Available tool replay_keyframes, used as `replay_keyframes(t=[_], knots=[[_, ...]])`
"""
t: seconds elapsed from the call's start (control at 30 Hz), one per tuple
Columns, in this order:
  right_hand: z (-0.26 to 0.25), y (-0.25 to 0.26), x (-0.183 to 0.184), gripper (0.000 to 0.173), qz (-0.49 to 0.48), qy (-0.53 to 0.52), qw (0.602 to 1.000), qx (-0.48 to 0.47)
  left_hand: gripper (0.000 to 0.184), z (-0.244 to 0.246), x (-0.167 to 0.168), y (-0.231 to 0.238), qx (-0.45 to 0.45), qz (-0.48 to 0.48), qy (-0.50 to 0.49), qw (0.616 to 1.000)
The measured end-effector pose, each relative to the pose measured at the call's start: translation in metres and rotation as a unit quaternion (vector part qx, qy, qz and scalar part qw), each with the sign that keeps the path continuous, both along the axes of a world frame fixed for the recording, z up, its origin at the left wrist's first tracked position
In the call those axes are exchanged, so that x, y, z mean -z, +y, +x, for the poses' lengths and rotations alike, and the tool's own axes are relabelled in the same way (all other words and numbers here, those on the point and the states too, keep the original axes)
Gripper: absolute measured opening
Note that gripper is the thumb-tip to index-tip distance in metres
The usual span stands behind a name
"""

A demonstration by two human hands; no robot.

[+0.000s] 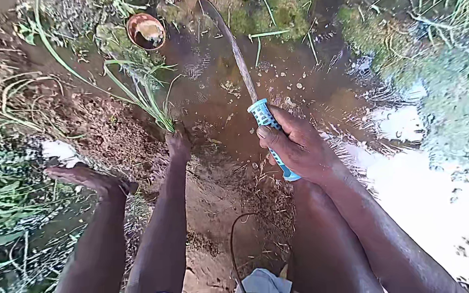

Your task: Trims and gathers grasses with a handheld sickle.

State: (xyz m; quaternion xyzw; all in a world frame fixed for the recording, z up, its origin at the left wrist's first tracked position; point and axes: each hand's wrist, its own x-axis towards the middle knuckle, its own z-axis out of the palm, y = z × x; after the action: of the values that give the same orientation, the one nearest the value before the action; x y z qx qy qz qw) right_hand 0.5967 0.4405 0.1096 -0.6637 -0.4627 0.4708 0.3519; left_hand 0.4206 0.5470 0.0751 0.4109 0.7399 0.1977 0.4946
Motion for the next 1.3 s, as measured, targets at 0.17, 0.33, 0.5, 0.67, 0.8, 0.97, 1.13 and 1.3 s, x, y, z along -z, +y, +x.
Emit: replay_keyframes(t=[0.17,0.33,0.5,0.67,0.8,0.97,1.13,1.3], knots=[[0.003,0.003,0.005,0.040,0.009,0.007,1.000,-0.009,0.028,-0.014,0.033,0.003,0.002,-0.019,-0.017,1.000],[0.001,0.004,-0.002,0.045,-0.032,-0.024,0.999,-0.016,0.034,-0.027,0.062,0.010,-0.022,-0.042,-0.026,0.999],[0.001,0.005,0.001,0.044,-0.024,-0.031,0.999,-0.020,0.038,-0.081,0.196,0.004,-0.013,0.126,-0.060,0.990],[0.001,0.005,0.000,0.044,-0.021,-0.051,0.998,-0.031,0.040,-0.080,0.191,0.003,-0.038,0.101,-0.049,0.993],[0.003,0.004,0.001,0.047,-0.024,-0.061,0.997,-0.034,0.033,-0.078,0.170,0.012,-0.039,0.088,-0.058,0.994],[0.012,-0.004,0.005,0.045,-0.041,-0.047,0.998,-0.019,0.025,-0.055,0.105,0.032,-0.055,0.062,-0.074,0.994],[-0.001,-0.016,0.004,0.036,-0.090,0.112,0.989,0.022,0.029,-0.050,0.083,0.041,-0.064,0.002,-0.054,0.996],[-0.054,-0.042,0.024,0.040,-0.162,0.234,0.957,0.058,0.023,-0.086,0.179,0.051,-0.102,0.168,-0.143,0.970]])
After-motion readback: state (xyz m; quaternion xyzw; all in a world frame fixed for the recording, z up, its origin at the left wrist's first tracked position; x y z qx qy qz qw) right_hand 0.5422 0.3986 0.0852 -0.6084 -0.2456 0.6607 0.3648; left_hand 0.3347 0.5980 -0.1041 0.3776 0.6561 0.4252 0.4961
